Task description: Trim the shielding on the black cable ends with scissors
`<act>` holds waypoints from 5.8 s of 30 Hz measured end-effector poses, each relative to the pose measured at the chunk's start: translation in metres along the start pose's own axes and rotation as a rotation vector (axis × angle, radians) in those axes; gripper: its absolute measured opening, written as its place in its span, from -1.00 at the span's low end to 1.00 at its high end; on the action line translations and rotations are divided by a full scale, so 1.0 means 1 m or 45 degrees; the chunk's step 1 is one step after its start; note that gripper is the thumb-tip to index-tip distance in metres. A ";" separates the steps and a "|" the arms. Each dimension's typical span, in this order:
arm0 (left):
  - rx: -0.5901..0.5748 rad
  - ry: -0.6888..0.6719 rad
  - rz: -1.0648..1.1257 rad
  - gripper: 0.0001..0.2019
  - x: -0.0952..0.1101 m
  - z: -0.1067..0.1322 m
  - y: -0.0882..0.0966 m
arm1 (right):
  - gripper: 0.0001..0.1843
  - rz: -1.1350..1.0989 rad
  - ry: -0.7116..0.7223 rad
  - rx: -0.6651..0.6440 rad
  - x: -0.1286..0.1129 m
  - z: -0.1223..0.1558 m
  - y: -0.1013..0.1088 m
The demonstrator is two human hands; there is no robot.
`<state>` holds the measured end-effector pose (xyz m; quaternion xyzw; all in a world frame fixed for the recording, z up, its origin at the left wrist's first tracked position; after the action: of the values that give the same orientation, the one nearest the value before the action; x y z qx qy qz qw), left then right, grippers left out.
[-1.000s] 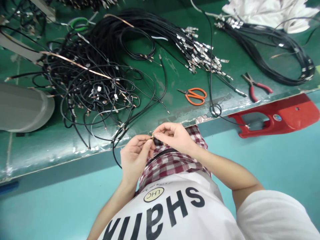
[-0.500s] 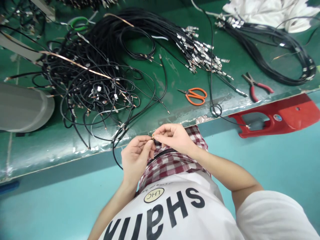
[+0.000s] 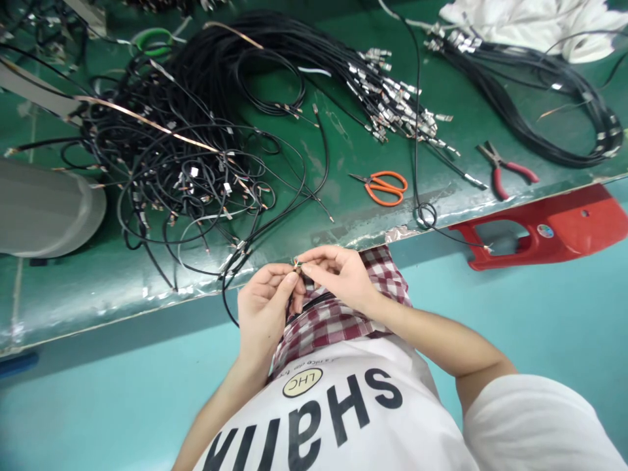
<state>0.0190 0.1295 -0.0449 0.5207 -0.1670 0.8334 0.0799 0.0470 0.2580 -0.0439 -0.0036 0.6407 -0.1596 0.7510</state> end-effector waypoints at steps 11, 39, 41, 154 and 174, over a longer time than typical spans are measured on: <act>-0.078 0.006 0.038 -0.79 -0.003 0.001 -0.003 | -0.91 1.155 0.912 -0.055 -0.068 0.014 -0.014; 0.081 -0.531 -0.739 -0.87 0.034 0.022 -0.002 | -0.91 1.108 0.876 -0.105 -0.076 0.021 -0.014; 0.236 -0.857 -1.042 -0.87 0.048 0.036 -0.006 | -0.84 0.774 0.566 -0.151 -0.062 0.011 -0.008; -0.047 -0.303 -0.288 -0.78 0.031 0.009 0.005 | -0.79 0.058 -0.033 -0.043 -0.007 0.009 0.002; -0.081 -0.210 -0.147 -0.96 0.023 -0.002 0.003 | -0.83 -0.237 -0.173 -0.212 0.013 0.019 -0.015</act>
<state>0.0062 0.1269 -0.0259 0.5936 -0.1690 0.7760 0.1302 0.0636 0.2365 -0.0497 -0.1361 0.5964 -0.1741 0.7717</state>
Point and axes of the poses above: each hand's wrist, its own z-axis away from the middle knuckle, its own y-axis out of the back of the hand, x = y × z, the point moved 10 cm from there along -z, towards the middle knuckle, and after that the axes turned 2 degrees about y, right-handed, at the moved point
